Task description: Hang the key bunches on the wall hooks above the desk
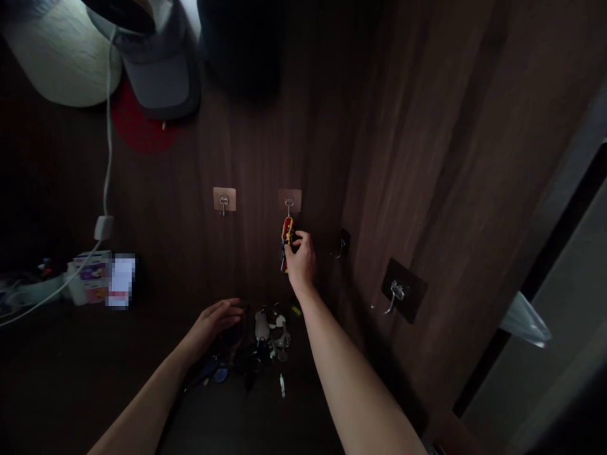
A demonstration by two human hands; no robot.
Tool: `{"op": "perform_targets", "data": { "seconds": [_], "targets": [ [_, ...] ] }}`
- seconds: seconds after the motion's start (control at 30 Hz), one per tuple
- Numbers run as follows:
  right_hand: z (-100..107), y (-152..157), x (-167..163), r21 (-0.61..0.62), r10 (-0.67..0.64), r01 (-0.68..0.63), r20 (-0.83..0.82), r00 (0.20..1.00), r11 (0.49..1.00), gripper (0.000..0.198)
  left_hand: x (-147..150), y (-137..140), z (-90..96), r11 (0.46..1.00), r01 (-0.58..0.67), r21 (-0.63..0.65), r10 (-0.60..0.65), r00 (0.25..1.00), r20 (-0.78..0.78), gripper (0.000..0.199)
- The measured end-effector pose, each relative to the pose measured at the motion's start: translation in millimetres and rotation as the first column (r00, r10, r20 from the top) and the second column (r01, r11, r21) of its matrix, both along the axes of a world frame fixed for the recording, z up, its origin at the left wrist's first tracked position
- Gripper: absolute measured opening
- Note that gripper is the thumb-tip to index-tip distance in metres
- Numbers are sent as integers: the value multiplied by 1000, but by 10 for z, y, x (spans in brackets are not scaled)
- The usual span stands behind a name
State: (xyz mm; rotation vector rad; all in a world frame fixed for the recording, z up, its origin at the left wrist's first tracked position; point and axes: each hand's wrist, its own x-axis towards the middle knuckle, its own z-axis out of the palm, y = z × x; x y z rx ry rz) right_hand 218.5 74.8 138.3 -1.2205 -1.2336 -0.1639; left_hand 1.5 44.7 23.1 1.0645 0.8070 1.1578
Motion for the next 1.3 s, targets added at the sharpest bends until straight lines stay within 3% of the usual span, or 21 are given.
{"op": "perform_targets", "data": {
  "seconds": [0.37,0.53,0.7,0.9,1.0,1.13,1.2,1.3],
  "targets": [
    [-755,-310,-87,-171,170,-176,-50,984,969,31,-52,13,54,977,-213,8,212,974,83,25],
    [-947,-401,-87,-292,217,-205,10,976,934,28,-101,70,-1,953,-302,23,299,950,88,27],
    [-1125,-469,-62,-386,287,-243,62,956,890,27,-130,99,-51,919,-392,51,392,920,22,28],
    [-1426,-505,-23,-397,286,-239,62,956,886,23,-145,126,-104,867,-434,245,481,857,-184,31],
    [-1467,-506,-15,-401,303,-249,77,950,881,22,-156,133,-114,819,-399,413,552,744,-375,25],
    [-1434,-519,-35,-386,322,-262,101,941,885,21,-157,82,-100,744,-263,615,659,441,-609,24],
    [-1421,-530,-50,-379,329,-266,111,938,886,21,-146,42,-96,726,-185,662,684,289,-670,25],
    [-1418,-542,-69,-382,338,-274,109,935,883,22,-123,6,-107,728,-110,677,684,188,-705,29]
  ]
}}
